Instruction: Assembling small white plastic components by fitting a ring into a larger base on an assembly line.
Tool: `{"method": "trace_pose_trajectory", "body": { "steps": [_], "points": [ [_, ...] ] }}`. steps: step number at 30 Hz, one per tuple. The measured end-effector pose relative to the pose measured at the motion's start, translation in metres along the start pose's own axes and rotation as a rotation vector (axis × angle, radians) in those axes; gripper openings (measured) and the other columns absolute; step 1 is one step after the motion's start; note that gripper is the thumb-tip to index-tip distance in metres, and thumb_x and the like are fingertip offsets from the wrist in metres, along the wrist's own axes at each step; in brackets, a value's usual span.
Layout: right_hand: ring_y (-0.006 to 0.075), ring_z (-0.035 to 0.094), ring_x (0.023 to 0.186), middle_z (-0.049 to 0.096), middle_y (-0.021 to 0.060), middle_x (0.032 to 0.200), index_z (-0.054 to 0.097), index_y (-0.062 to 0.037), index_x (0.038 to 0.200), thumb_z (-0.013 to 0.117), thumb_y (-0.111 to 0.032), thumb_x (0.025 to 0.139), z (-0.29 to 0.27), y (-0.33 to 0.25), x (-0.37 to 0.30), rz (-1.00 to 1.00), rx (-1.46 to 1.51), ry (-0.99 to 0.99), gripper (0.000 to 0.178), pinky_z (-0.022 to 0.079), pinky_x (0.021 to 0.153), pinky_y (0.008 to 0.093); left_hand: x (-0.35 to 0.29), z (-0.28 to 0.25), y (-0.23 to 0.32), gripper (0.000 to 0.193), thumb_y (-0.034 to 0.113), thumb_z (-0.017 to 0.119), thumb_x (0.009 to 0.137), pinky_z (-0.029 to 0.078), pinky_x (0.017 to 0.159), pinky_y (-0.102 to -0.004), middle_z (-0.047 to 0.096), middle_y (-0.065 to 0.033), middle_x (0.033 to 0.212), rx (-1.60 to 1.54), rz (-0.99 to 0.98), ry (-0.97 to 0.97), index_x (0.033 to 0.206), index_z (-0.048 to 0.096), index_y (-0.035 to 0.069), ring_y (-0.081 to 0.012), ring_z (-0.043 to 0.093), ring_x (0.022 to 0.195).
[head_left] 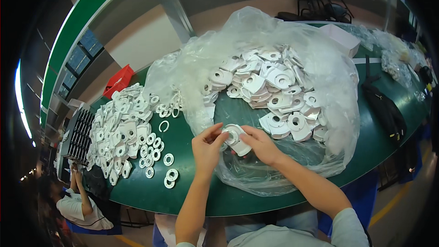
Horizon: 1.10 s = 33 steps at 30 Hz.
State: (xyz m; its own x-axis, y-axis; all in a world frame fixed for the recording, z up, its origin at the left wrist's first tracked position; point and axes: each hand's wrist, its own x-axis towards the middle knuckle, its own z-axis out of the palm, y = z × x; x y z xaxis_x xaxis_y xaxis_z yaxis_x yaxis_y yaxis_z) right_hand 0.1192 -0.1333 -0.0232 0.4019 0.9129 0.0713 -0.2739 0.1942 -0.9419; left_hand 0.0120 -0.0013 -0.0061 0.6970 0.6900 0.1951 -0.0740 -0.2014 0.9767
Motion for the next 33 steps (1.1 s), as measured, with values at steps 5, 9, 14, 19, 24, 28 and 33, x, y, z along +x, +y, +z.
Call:
{"method": "trace_pose_trajectory", "body": {
  "steps": [5, 9, 14, 19, 24, 28, 33],
  "points": [
    [0.0101, 0.062, 0.074, 0.064, 0.0044, 0.089, 0.055, -0.0023, 0.110, 0.054, -0.011, 0.091, 0.007, 0.000, -0.005, -0.033, -0.161, 0.060, 0.022, 0.048, 0.062, 0.0223, -0.002, 0.003, 0.003, 0.021, 0.000, 0.069, 0.078, 0.049, 0.067, -0.0219, 0.069, -0.0101, 0.084, -0.015, -0.040, -0.045, 0.097, 0.066, -0.006, -0.0117, 0.063, 0.073],
    [0.0107, 0.063, 0.069, 0.064, 0.0054, 0.089, 0.055, -0.0014, 0.109, 0.053, -0.012, 0.091, 0.004, 0.011, -0.002, -0.084, -0.136, 0.046, 0.021, 0.048, 0.059, 0.0219, -0.007, 0.000, 0.006, 0.018, 0.001, 0.069, 0.078, 0.049, 0.067, -0.0216, 0.069, -0.0095, 0.083, -0.061, -0.034, -0.073, 0.094, 0.066, -0.007, -0.0118, 0.063, 0.073],
    [0.0109, 0.064, 0.063, 0.065, 0.0066, 0.086, 0.057, -0.0008, 0.104, 0.050, -0.015, 0.093, 0.004, 0.002, -0.005, -0.004, -0.036, 0.065, 0.019, 0.046, 0.051, 0.0210, 0.000, -0.032, 0.012, 0.014, 0.001, 0.067, 0.078, 0.048, 0.065, -0.0219, 0.067, -0.0056, 0.081, 0.110, -0.013, -0.006, 0.092, 0.068, -0.002, -0.0103, 0.062, 0.071],
    [0.0103, 0.062, 0.053, 0.066, 0.0077, 0.078, 0.058, -0.0031, 0.096, 0.044, -0.022, 0.096, -0.004, 0.011, -0.002, 0.047, -0.069, 0.127, 0.024, 0.035, 0.037, 0.0192, -0.010, -0.087, -0.005, 0.018, 0.004, 0.069, 0.073, 0.046, 0.060, -0.0283, 0.063, -0.0089, 0.075, 0.678, 0.125, 0.008, 0.091, 0.069, 0.002, -0.0174, 0.059, 0.063],
    [0.0108, 0.062, 0.054, 0.066, 0.0083, 0.080, 0.057, -0.0025, 0.098, 0.044, -0.021, 0.096, -0.007, 0.012, -0.001, 0.092, -0.094, 0.129, 0.023, 0.036, 0.037, 0.0194, -0.015, -0.073, -0.016, 0.015, 0.006, 0.071, 0.070, 0.046, 0.060, -0.0355, 0.059, -0.0118, 0.070, 0.804, 0.245, -0.101, 0.084, 0.069, 0.002, -0.0290, 0.056, 0.061],
    [0.0112, 0.063, 0.057, 0.066, 0.0077, 0.081, 0.056, -0.0027, 0.099, 0.044, -0.021, 0.096, -0.007, 0.008, -0.002, 0.096, -0.055, 0.118, 0.022, 0.037, 0.038, 0.0197, -0.006, -0.097, 0.000, 0.012, 0.001, 0.068, 0.072, 0.048, 0.062, -0.0284, 0.065, -0.0106, 0.073, 0.871, 0.032, -0.126, 0.083, 0.066, -0.004, -0.0170, 0.062, 0.065],
    [0.0125, 0.063, 0.060, 0.065, 0.0075, 0.081, 0.055, -0.0024, 0.101, 0.040, -0.026, 0.097, -0.008, 0.012, 0.001, 0.091, -0.035, 0.091, 0.028, 0.040, 0.041, 0.0207, -0.014, -0.073, 0.047, 0.011, -0.002, 0.066, 0.078, 0.052, 0.062, -0.0252, 0.065, -0.0085, 0.075, 0.173, -0.087, -0.032, 0.088, 0.066, -0.006, -0.0139, 0.063, 0.066]
  ]
}}
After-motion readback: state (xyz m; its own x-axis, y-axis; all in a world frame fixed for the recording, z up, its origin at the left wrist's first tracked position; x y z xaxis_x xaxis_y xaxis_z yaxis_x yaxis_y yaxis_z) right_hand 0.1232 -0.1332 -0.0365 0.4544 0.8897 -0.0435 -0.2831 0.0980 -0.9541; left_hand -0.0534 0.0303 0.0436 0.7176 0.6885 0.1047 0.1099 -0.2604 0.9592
